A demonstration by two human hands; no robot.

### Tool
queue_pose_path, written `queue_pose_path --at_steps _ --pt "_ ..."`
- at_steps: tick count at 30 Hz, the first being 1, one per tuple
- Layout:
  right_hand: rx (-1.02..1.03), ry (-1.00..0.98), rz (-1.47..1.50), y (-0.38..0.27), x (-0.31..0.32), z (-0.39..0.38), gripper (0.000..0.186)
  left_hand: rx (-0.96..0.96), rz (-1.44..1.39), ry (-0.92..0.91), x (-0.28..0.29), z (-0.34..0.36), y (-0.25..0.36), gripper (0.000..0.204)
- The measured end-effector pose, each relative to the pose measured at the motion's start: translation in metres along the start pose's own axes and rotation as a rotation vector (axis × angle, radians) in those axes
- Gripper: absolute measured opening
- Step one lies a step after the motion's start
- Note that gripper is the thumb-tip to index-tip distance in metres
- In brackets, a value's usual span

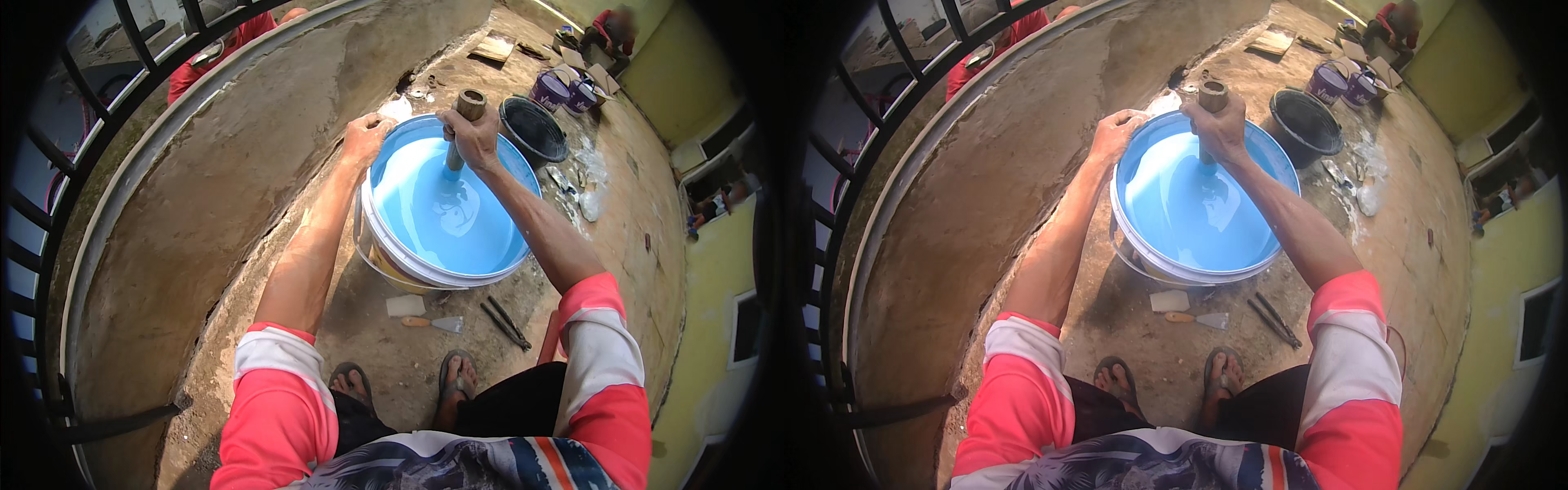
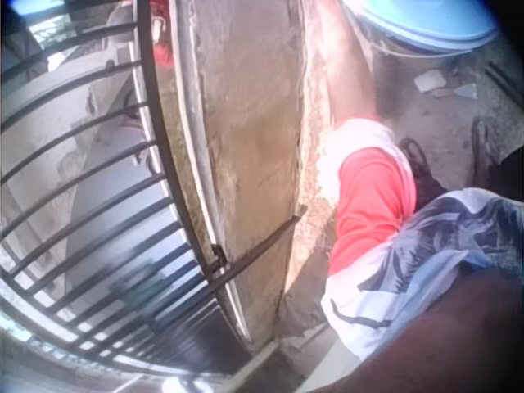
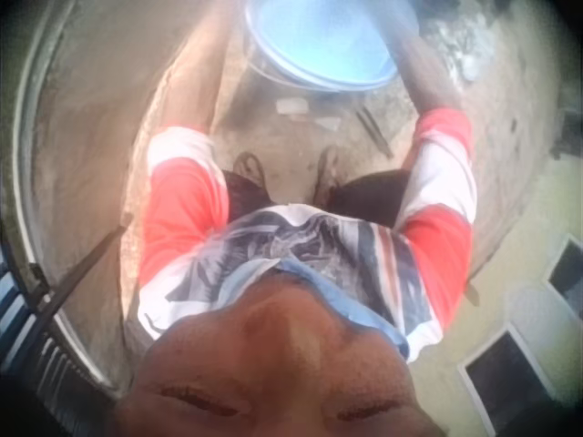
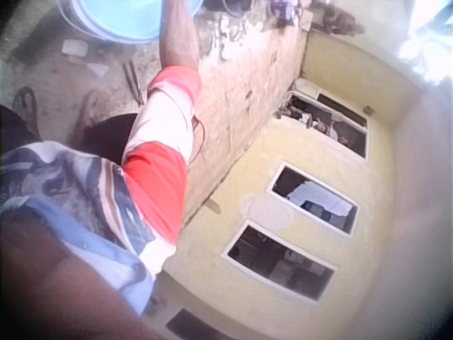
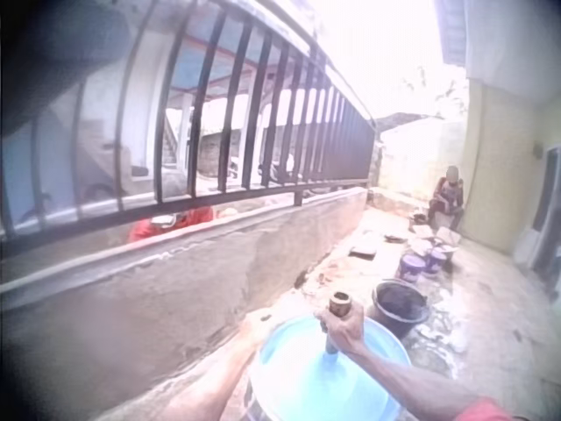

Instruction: The person uses a long-handled wooden stick to stir light blue paint in a white bucket. The person repeatedly dips and rotates the stick to blend the paint, occasionally lifting it to check consistency. The task occurs outdoors on a concrete surface with other paint containers nearby.

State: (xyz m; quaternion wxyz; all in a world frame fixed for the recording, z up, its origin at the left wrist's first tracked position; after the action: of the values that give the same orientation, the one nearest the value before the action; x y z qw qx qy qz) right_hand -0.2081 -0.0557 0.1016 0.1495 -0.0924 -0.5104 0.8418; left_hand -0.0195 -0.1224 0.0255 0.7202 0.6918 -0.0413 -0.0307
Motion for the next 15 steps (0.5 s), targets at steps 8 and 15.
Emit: queue_pose_path --at_steps 8,15 --pt "-0.341 -0.213 0.472 -0.037 -0.028 -0.06 0.017 -0.039 -0.032 0.03 0.005 0.001 -0.002 0.025" --pt "-0.128 -0.196 -0.093 -0.026 0.027 -0.039 0.014 -0.051 0.032 0.017 -0.001 0.003 -0.004 0.024"
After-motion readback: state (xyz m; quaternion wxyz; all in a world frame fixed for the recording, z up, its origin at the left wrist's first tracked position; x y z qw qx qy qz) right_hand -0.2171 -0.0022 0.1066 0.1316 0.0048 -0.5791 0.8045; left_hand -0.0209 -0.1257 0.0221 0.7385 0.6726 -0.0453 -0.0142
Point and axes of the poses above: each hand's wrist, its own z-axis towards the middle knuckle, its own x-axis out of the back of the hand, y = z × x, the point moved 4 cm from there along z, towards the middle knuckle, and after that the axes turned 8 degrees about y, right-handed, at the moved point
